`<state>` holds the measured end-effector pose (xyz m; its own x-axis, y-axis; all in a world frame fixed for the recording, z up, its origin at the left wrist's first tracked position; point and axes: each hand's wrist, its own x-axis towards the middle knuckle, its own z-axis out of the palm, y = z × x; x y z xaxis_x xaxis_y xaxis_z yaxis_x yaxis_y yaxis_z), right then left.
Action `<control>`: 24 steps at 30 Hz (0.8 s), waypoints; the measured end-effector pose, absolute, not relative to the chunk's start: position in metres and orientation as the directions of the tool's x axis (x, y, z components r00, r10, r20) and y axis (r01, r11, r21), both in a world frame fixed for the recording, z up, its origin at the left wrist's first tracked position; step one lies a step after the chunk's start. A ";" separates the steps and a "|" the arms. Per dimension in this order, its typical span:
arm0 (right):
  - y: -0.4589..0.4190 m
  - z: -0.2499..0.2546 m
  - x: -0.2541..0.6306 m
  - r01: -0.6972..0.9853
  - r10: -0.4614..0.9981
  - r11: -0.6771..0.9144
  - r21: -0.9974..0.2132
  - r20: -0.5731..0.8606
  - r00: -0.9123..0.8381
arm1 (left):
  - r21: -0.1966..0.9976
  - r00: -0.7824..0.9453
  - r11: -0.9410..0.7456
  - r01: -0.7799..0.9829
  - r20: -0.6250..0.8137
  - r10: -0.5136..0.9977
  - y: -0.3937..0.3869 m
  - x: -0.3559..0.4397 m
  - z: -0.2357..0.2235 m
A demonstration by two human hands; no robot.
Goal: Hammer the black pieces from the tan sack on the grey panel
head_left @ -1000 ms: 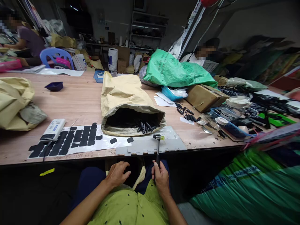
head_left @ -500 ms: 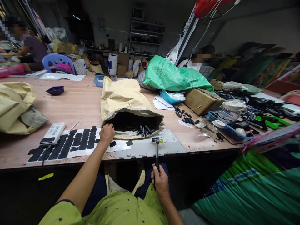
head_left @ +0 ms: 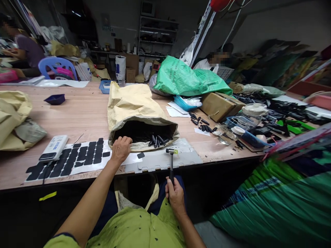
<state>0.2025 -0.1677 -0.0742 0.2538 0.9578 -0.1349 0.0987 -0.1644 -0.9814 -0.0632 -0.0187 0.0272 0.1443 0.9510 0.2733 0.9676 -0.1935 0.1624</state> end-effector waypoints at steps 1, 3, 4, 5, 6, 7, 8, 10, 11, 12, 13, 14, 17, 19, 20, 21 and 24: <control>-0.168 -0.074 0.203 0.098 0.958 -0.164 -0.982 -0.135 0.255 | 0.172 0.151 -0.202 0.964 0.274 0.950 -0.020 -0.062 0.024; -0.168 -0.074 0.203 0.091 0.958 -0.165 -0.982 -0.137 0.253 | 0.216 0.106 -0.164 0.962 0.257 0.960 -0.020 -0.062 0.018; -0.168 -0.074 0.203 0.088 0.958 -0.167 -0.982 -0.140 0.251 | 0.240 0.071 -0.132 0.962 0.246 0.967 -0.018 -0.063 0.017; -0.169 -0.074 0.203 0.086 0.958 -0.168 -0.982 -0.142 0.249 | 0.254 0.035 -0.094 0.963 0.228 0.973 -0.016 -0.065 0.016; -0.169 -0.074 0.203 0.086 0.958 -0.169 -0.982 -0.143 0.248 | 0.259 -0.001 -0.052 0.965 0.200 0.980 -0.014 -0.067 0.017; -0.169 -0.074 0.203 0.088 0.958 -0.169 -0.982 -0.142 0.248 | 0.254 -0.032 -0.010 0.967 0.160 0.987 -0.012 -0.069 0.019; -0.169 -0.074 0.203 0.091 0.958 -0.169 -0.981 -0.141 0.250 | 0.246 -0.059 0.030 0.969 0.114 0.992 -0.010 -0.071 0.022; -0.169 -0.074 0.203 0.094 0.957 -0.168 -0.981 -0.139 0.256 | 0.235 -0.093 0.079 0.969 0.050 0.994 -0.010 -0.074 0.028; -0.169 -0.074 0.202 0.093 0.957 -0.166 -0.982 -0.138 0.257 | 0.234 -0.094 0.080 0.969 0.050 0.994 -0.011 -0.074 0.032; -0.169 -0.074 0.202 0.091 0.957 -0.166 -0.982 -0.138 0.256 | 0.238 -0.087 0.067 0.969 0.076 0.993 -0.013 -0.073 0.035; -0.169 -0.074 0.202 0.087 0.957 -0.167 -0.982 -0.140 0.255 | 0.247 -0.076 0.044 0.968 0.120 0.990 -0.017 -0.070 0.036; -0.169 -0.074 0.202 0.084 0.957 -0.167 -0.982 -0.141 0.255 | 0.264 -0.062 0.015 0.964 0.171 0.983 -0.020 -0.065 0.037; -0.168 -0.074 0.202 0.076 0.956 -0.167 -0.983 -0.142 0.256 | 0.382 0.016 -0.119 0.916 0.262 0.965 -0.033 -0.043 0.032; -0.168 -0.075 0.203 0.077 0.955 -0.164 -0.983 -0.139 0.261 | 0.494 0.102 -0.222 0.841 0.257 0.961 -0.040 -0.025 0.023; -0.168 -0.075 0.203 0.078 0.955 -0.163 -0.984 -0.137 0.263 | 0.541 0.143 -0.257 0.801 0.244 0.959 -0.043 -0.016 0.018; -0.168 -0.075 0.203 0.080 0.955 -0.164 -0.983 -0.138 0.262 | 0.576 0.173 -0.277 0.769 0.229 0.958 -0.045 -0.009 0.013; -0.169 -0.074 0.204 0.083 0.959 -0.171 -0.982 -0.147 0.243 | 0.605 0.191 -0.279 0.745 0.207 0.959 -0.047 0.003 0.001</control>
